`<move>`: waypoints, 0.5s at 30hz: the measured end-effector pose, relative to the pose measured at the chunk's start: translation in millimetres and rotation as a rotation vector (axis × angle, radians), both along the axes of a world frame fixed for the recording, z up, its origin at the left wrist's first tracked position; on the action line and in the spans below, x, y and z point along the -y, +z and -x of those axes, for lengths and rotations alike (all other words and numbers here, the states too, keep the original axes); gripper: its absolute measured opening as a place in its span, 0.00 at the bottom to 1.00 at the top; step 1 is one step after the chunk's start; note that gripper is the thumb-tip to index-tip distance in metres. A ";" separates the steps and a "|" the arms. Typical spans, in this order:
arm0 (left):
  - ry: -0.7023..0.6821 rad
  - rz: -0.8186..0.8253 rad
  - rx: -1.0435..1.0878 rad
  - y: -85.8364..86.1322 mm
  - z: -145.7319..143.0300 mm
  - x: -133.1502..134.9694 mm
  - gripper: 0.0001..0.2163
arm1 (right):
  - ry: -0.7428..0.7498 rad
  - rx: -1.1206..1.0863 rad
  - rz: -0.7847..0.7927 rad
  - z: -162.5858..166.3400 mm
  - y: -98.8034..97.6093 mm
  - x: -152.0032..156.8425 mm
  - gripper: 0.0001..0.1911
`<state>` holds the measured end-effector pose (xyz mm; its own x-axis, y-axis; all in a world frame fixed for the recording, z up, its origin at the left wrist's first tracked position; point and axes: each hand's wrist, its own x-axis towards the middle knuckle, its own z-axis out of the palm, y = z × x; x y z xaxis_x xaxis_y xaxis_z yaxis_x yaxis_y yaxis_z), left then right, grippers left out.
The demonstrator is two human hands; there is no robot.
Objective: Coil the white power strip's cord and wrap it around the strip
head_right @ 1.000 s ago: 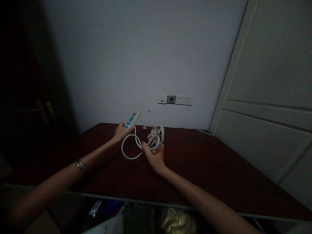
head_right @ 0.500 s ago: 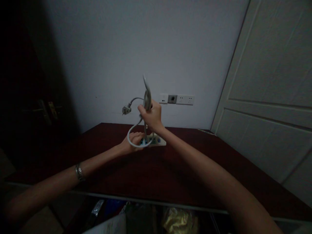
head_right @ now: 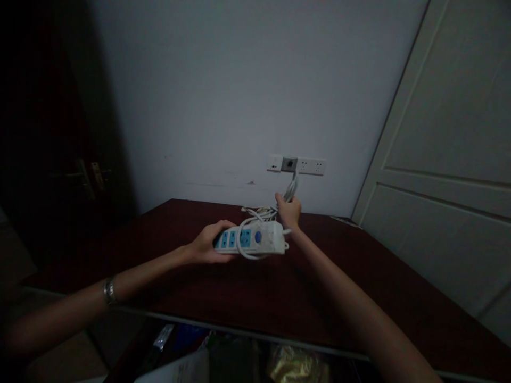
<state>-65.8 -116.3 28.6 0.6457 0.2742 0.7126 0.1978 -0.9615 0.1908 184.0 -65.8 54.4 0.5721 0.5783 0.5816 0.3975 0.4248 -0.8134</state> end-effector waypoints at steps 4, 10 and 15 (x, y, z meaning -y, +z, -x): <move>0.168 0.255 0.316 -1.5 -5.8 -9.2 0.22 | 0.062 -0.063 0.073 3.4 -35.1 18.4 0.15; 0.206 0.505 0.549 3.9 -22.0 -32.1 0.19 | 0.280 0.165 0.300 5.2 -56.6 37.4 0.18; 0.148 0.754 0.700 12.2 -25.1 -52.9 0.23 | 0.376 0.399 0.462 8.9 -45.9 60.8 0.27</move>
<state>-40.8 -63.4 40.8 0.0770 0.8472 0.5256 -0.0828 -0.5199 0.8502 175.0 -126.7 8.5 0.0800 0.9322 0.3531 0.5967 0.2390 -0.7661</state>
